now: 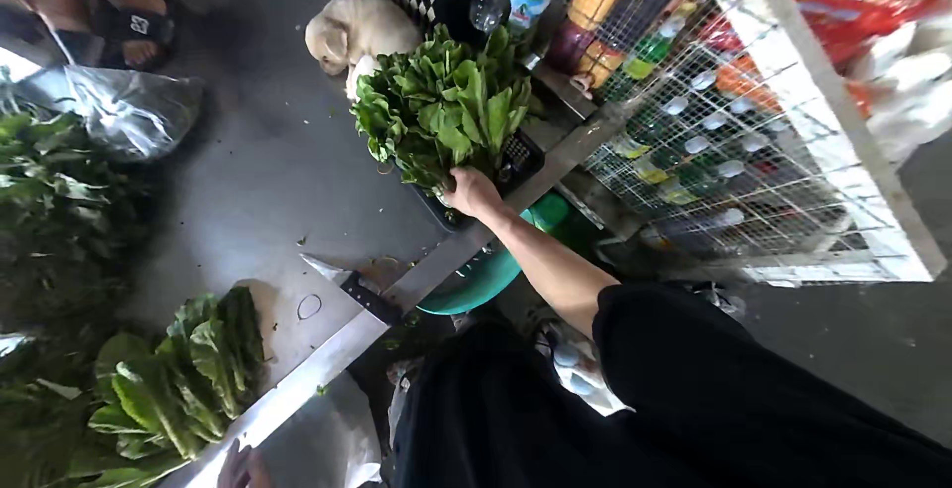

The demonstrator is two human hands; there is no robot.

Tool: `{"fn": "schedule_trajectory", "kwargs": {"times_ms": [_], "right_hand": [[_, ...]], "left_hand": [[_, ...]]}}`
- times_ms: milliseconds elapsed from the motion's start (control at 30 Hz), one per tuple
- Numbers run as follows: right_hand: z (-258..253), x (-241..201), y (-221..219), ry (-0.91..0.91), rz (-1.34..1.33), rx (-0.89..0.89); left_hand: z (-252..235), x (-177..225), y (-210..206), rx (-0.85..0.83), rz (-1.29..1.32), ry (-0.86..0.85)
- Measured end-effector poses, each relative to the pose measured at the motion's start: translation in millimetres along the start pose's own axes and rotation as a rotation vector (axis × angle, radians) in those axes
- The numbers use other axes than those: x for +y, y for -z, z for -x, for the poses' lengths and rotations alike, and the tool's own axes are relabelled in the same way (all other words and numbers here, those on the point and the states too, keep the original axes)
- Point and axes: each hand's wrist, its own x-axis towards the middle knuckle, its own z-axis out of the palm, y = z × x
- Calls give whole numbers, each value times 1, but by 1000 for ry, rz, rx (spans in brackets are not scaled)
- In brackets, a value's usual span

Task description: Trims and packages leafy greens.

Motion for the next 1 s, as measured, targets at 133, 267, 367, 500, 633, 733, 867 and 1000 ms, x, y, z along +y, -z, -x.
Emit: {"fn": "schedule_trajectory", "kwargs": {"times_ms": [133, 267, 367, 500, 633, 733, 867, 1000], "right_hand": [[1, -14, -9, -41, 66, -79], [8, 0, 7, -64, -158, 111], [17, 27, 40, -238, -341, 237], [-7, 41, 46, -377, -722, 315], [-26, 36, 37, -416, -855, 463], [-17, 27, 38, -385, -592, 387], [3, 27, 54, -281, -554, 453], [50, 6, 87, -67, -1009, 454]], "left_hand": [[-8, 39, -12, -59, 168, 29], [-9, 46, -15, -118, 153, -7], [-4, 38, -15, -107, 142, 37], [-5, 35, -21, -120, 187, 83], [-9, 45, -25, -65, 312, 65], [-5, 46, -23, -38, 353, 64], [4, 38, -22, 7, 389, 129], [9, 47, -23, -64, 491, 197]]}}
